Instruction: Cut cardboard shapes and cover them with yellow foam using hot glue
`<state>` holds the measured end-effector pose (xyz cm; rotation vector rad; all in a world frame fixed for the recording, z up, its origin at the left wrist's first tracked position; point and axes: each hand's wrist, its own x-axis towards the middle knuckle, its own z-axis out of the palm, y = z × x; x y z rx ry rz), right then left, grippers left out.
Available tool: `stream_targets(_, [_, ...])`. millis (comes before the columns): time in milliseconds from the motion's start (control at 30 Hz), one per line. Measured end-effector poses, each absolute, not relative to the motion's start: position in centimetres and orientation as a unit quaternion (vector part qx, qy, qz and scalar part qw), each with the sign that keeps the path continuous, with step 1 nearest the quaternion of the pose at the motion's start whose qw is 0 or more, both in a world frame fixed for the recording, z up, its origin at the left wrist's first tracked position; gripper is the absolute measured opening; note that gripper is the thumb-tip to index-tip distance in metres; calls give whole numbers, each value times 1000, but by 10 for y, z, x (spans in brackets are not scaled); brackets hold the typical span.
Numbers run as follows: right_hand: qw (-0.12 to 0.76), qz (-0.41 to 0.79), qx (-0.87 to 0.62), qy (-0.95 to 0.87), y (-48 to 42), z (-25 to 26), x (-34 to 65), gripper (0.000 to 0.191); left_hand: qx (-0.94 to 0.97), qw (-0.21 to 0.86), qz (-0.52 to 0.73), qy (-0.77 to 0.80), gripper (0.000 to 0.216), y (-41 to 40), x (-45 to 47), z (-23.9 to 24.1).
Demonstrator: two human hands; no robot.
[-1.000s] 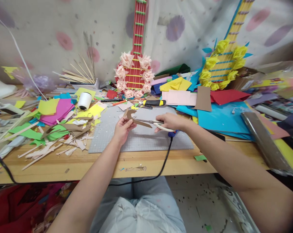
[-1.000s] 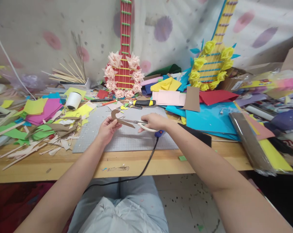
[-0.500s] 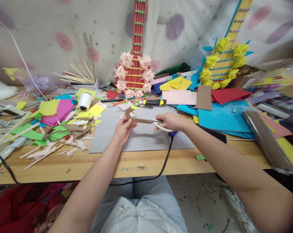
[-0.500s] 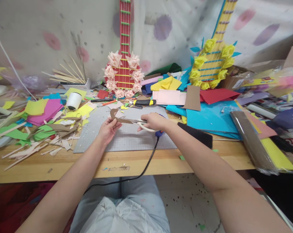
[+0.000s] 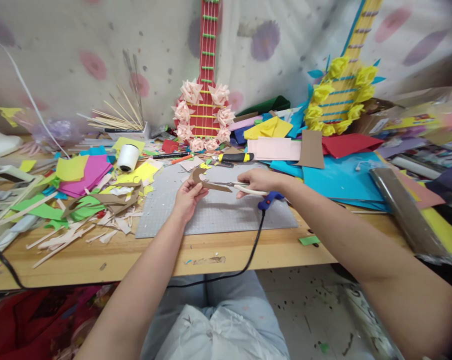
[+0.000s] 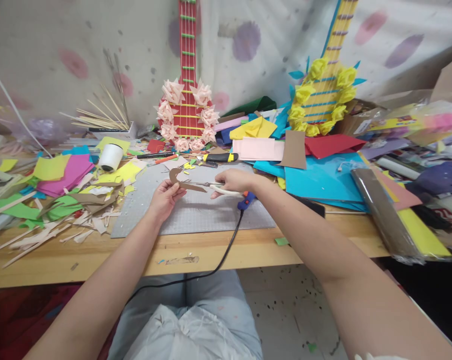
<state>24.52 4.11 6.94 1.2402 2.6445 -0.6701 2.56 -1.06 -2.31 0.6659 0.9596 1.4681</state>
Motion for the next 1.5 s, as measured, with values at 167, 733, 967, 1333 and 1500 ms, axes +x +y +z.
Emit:
stream_targets(167, [71, -229, 417, 877, 40, 74, 244, 50, 295, 590, 636, 401, 26, -10, 25, -24])
stream_targets(733, [36, -204, 424, 882, 36, 55, 247, 50, 243, 614, 636, 400, 16, -13, 27, -17])
stream_targets(967, [33, -242, 420, 874, 36, 52, 251, 50, 238, 619, 636, 395, 14, -13, 27, -15])
stream_targets(1333, [43, -260, 398, 879, 38, 62, 248, 48, 247, 618, 630, 400, 15, -14, 28, -16])
stream_targets(1500, [51, -241, 400, 883, 38, 67, 245, 49, 258, 606, 631, 410, 21, -14, 29, -19])
